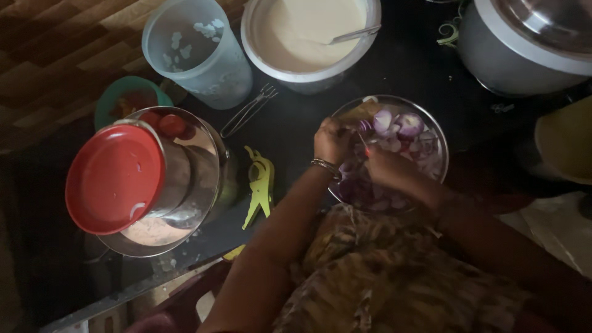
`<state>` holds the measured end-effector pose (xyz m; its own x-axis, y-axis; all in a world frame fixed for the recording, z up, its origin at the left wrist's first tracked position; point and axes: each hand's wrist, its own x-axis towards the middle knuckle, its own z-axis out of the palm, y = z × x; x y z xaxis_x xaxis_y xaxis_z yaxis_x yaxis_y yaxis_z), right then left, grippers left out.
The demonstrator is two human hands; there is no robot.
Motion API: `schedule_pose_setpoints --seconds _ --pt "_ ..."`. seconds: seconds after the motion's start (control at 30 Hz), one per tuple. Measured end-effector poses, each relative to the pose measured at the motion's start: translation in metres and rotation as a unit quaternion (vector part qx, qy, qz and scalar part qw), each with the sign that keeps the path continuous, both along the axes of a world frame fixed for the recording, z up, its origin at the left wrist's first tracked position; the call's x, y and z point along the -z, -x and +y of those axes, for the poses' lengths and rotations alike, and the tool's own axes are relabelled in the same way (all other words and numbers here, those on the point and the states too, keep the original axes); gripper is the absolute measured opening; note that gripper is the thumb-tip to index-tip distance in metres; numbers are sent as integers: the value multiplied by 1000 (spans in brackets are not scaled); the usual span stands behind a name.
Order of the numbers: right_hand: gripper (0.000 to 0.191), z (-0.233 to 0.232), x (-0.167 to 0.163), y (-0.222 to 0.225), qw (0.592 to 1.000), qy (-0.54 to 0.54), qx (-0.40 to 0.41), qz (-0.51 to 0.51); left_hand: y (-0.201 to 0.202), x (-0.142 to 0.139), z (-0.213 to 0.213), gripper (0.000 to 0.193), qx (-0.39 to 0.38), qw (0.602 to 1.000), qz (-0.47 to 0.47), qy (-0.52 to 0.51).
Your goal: The person chops red onions on a metal plate using a small knife. They hold the onion with one hand and slice it into small pieces, placing the chopped pieces on the plate. The task is performed continuously throughout the clip.
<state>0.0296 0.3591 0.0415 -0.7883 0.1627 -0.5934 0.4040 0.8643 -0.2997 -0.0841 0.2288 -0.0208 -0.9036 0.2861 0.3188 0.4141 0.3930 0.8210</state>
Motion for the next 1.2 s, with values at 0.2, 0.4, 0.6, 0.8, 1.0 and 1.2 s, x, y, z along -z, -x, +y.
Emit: schedule_pose_setpoints --seconds 0.2,0.4,0.6,0.8,1.0,1.2 --pt "38 8 14 19 996 71 7 49 -17 -19 -3 14 50 994 -81 -50" --pt "47 14 -16 -5 990 66 119 -34 -19 -42 -10 32 90 990 101 51" --pt "48 13 -3 -19 995 31 90 13 -4 -36 -7 25 96 991 16 88" --pt "49 24 50 -19 965 211 89 126 -15 -44 -8 20 115 985 108 67" --pt "43 23 69 -17 978 54 87 180 -18 -57 -2 30 118 984 45 129" --pt "45 18 54 -21 988 33 32 145 -13 -39 -8 27 117 986 16 121"
